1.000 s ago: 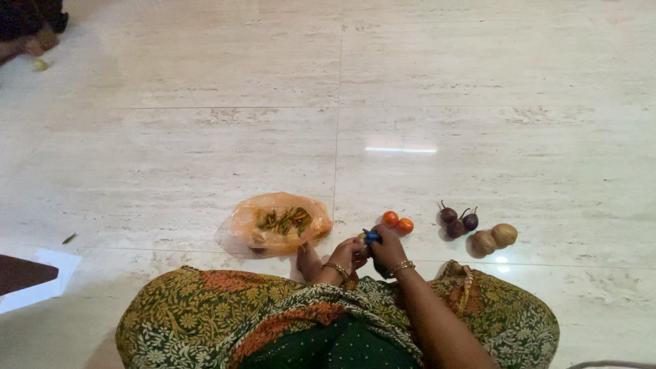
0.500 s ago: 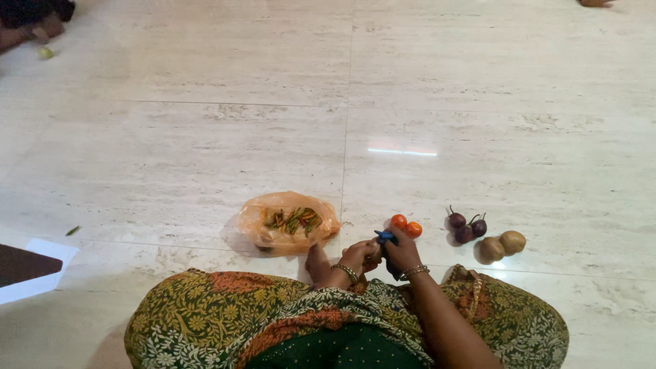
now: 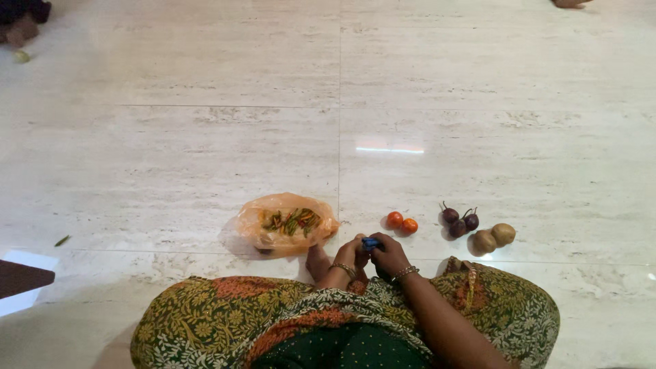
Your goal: The person sits on the floor and peels potatoes using a small blue peeler. They hold the potato in one hand and scrape the skin off with the other, placing the peeled potato into a plastic bag. Other vegetables like tomatoes and eggplants are visible on the floor nearby.
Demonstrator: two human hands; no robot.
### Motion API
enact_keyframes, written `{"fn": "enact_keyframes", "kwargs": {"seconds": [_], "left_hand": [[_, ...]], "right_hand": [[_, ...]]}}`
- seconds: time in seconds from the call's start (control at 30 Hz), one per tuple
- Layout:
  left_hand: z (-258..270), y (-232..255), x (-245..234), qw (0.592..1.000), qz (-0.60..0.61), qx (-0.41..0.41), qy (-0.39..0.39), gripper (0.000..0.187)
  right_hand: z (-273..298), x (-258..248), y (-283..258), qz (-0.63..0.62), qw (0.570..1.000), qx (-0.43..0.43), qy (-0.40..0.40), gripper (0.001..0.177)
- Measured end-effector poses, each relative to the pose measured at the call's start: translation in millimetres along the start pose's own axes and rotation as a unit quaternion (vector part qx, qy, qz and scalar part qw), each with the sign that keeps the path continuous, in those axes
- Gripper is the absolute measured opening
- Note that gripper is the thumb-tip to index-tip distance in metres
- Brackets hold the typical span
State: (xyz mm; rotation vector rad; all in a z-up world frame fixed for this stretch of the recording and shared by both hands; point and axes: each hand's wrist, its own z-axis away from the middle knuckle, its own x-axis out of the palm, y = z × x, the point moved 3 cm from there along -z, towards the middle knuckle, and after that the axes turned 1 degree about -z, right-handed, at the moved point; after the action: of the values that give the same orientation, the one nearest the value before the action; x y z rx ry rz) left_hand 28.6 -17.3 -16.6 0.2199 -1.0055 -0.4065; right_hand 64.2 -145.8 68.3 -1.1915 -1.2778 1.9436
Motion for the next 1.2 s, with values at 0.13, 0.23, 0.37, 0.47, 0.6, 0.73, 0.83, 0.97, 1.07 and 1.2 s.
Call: {"fn": "enact_keyframes", "kwargs": {"seconds": [0.13, 0.23, 0.37, 0.47, 0.6, 0.73, 0.83, 0.97, 1.07, 1.2], "left_hand": [[-1, -4, 4, 0.987, -0.138, -0.043, 0.076, 0.026], [3, -9, 6, 0.983, -0.170, -0.050, 0.053, 0.026], [4, -15, 11, 0.987, -0.132, -0.035, 0.080, 0.027], [-1, -17, 19, 0.999, -0.030, -0.018, 0.027, 0.023], [-4, -6, 20, 0.998, -0.045, -0.005, 0.049, 0.019], [-1, -14, 17, 0.996, -0.054, -0.002, 0.069, 0.017], [-4, -13, 22, 0.995, -0.072, -0.002, 0.070, 0.015], [-3, -14, 23, 0.992, -0.107, -0.002, 0.064, 0.014], [-7, -12, 25, 0.989, -0.134, -0.006, 0.058, 0.015], [-8, -10, 17, 0.986, -0.151, -0.007, 0.071, 0.017]], "right_hand": [[-17, -8, 28, 0.042, 0.995, -0.071, 0.063, 0.030], [-25, -14, 45, 0.070, 0.995, -0.016, 0.069, 0.031], [-17, -5, 50, 0.029, 0.997, -0.011, 0.069, 0.032], [-8, 0, 49, 0.047, 0.995, -0.052, 0.077, 0.034], [-11, -2, 45, 0.071, 0.992, -0.074, 0.076, 0.035], [-19, -3, 47, 0.075, 0.988, -0.089, 0.103, 0.036], [-23, -2, 50, 0.021, 0.996, -0.008, 0.090, 0.035], [-31, -12, 43, 0.081, 0.989, -0.053, 0.112, 0.030], [-35, -17, 36, 0.083, 0.989, -0.061, 0.104, 0.029], [-25, -16, 26, 0.055, 0.991, -0.066, 0.104, 0.030]]}}
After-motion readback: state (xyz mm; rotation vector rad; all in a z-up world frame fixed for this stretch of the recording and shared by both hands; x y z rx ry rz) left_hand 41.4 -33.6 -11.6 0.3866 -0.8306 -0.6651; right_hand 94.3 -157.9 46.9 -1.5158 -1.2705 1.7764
